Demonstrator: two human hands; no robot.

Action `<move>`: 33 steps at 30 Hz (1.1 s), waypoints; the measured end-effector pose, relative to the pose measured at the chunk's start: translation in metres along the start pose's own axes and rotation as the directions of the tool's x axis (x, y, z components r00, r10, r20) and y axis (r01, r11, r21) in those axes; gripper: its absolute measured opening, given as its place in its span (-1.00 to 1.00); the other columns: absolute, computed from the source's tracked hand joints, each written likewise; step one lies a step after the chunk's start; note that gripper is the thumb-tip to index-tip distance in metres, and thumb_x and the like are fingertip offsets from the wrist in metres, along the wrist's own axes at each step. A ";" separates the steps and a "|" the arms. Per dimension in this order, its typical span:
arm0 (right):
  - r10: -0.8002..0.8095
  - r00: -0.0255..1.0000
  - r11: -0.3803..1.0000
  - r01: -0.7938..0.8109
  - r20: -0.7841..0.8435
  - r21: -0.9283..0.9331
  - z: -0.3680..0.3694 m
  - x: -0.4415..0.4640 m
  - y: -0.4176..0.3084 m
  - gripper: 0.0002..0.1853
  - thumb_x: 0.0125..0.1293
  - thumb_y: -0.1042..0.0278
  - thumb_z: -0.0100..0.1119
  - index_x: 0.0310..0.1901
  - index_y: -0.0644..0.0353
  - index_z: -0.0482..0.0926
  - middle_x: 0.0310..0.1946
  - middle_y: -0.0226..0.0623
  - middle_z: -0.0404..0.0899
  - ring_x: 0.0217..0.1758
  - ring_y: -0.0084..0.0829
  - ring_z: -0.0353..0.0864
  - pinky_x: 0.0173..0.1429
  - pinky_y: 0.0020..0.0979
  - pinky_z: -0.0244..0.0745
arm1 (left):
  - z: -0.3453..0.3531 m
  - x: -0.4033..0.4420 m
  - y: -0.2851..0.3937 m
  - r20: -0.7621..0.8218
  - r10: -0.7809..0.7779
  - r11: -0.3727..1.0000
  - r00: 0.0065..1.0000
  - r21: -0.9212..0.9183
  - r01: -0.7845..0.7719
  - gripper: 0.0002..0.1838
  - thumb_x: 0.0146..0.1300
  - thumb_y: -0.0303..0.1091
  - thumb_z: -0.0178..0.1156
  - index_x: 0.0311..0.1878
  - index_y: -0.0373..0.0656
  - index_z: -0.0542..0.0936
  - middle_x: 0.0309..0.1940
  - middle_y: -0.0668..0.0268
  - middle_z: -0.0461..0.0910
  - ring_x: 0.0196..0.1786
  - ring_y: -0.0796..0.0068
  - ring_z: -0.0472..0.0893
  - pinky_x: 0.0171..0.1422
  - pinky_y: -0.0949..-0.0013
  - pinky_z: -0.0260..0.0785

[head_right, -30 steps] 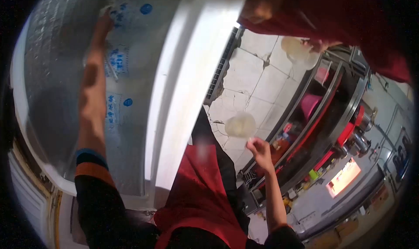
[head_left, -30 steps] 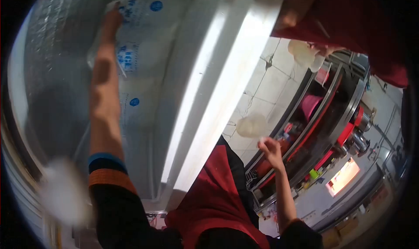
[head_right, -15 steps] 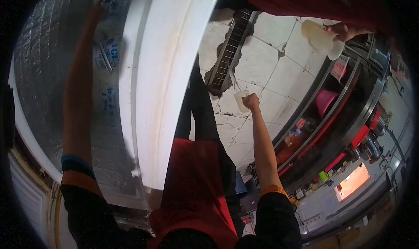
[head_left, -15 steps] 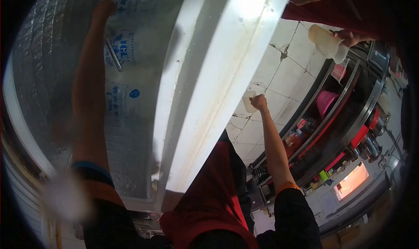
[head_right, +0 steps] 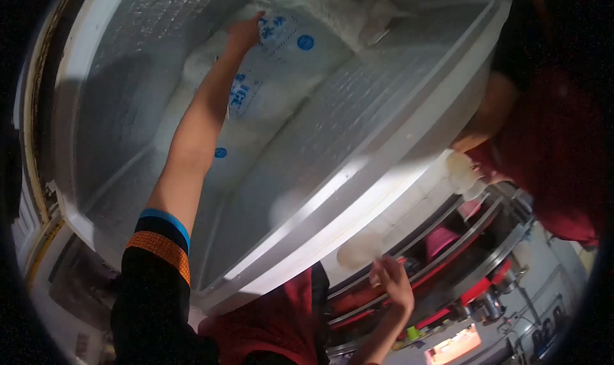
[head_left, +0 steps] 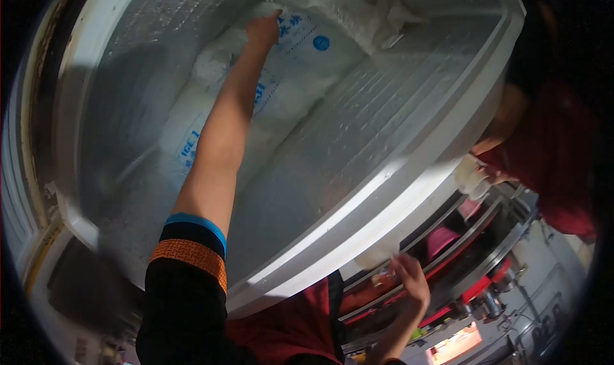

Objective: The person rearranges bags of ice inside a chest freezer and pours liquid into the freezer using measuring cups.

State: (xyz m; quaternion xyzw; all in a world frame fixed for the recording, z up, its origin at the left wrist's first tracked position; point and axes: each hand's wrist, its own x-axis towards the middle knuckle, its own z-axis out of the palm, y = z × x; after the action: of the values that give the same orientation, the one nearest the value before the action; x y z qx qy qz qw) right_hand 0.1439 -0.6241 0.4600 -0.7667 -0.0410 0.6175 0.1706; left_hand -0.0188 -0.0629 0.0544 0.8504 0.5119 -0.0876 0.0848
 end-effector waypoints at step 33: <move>-0.484 0.819 0.485 0.544 0.308 -0.685 0.206 0.573 -0.560 -0.64 0.18 0.11 0.34 -0.38 0.35 0.73 -0.57 -0.30 0.69 -0.69 -0.55 0.32 -0.54 -0.38 0.33 | -0.038 -0.002 0.016 0.219 -0.212 0.838 0.952 -0.461 0.292 -0.23 0.15 -0.62 0.09 0.42 0.33 0.30 -0.11 0.09 0.65 0.05 0.03 0.60 0.14 0.00 0.41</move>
State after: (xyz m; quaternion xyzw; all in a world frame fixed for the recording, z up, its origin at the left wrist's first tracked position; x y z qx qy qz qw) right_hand 0.1624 0.1014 0.0632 -0.6954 -0.5238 0.4918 0.0150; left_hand -0.0026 -0.0631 0.0927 0.7164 0.6166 -0.0334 0.3248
